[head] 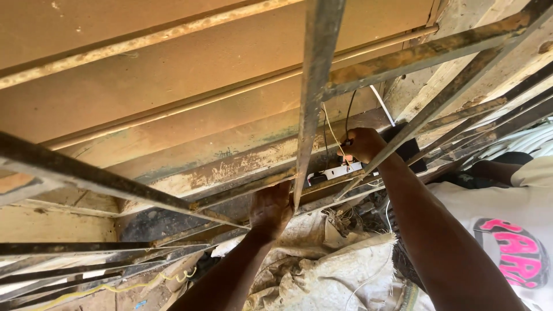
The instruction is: Repairing an electrical plug on an extension cord using a screwdriver at a workbench.
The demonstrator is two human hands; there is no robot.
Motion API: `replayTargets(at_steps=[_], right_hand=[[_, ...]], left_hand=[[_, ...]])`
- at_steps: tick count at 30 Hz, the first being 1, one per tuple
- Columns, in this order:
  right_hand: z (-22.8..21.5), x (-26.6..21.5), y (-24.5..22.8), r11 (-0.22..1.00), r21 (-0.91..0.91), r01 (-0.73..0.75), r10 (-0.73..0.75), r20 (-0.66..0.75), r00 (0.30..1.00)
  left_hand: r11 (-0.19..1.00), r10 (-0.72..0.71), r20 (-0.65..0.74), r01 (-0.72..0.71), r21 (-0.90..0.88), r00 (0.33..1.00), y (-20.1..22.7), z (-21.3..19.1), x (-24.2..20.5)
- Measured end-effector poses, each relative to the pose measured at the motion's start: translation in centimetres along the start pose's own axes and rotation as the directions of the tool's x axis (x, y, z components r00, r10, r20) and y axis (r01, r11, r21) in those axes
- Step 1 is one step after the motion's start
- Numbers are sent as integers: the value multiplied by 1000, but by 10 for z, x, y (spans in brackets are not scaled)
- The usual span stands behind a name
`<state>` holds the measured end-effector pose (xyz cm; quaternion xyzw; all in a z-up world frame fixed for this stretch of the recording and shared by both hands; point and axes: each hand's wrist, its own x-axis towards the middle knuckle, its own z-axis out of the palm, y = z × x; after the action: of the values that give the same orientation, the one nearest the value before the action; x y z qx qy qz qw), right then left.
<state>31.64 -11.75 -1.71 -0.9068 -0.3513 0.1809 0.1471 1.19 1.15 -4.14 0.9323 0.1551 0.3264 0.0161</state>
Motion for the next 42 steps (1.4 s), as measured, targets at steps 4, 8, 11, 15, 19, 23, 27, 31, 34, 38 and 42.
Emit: replayTargets(at_steps=[4,8,11,15,19,23,27,31,34,38,42], right_hand=[[-2,-13,-2,997,59,-49,51,-24,998],[17,-7,15,988,119,-103,116,-111,987],[35,9,32,984,99,-145,156,-109,982],[37,4,25,975,174,-140,161,-112,981],[26,-4,13,926,324,-195,240,-107,965],[18,-13,-1,780,569,-260,275,61,960],[22,-13,7,752,605,-260,253,100,962],[5,-23,-2,834,492,-250,269,33,963],[3,-21,3,935,292,-200,222,-45,974],[26,-6,28,974,118,-193,203,-82,976],[14,-16,10,983,84,-164,158,77,984]], left_hand=[[999,-19,78,22,-42,997,-1,-10,3],[996,-34,115,43,-77,993,-4,0,-6],[997,-32,131,41,-63,991,-4,5,-4],[998,-17,103,23,-57,994,-6,14,-6],[996,-28,74,34,-77,997,-6,17,-7],[997,-11,26,13,-77,1000,-15,54,-27],[993,-44,86,53,-106,995,-15,55,-30],[995,-52,114,61,-81,992,-21,82,-49],[988,-138,462,154,2,876,10,-11,23],[994,-76,154,87,-63,985,-21,72,-44],[998,-60,121,63,-28,991,-18,77,-44]])
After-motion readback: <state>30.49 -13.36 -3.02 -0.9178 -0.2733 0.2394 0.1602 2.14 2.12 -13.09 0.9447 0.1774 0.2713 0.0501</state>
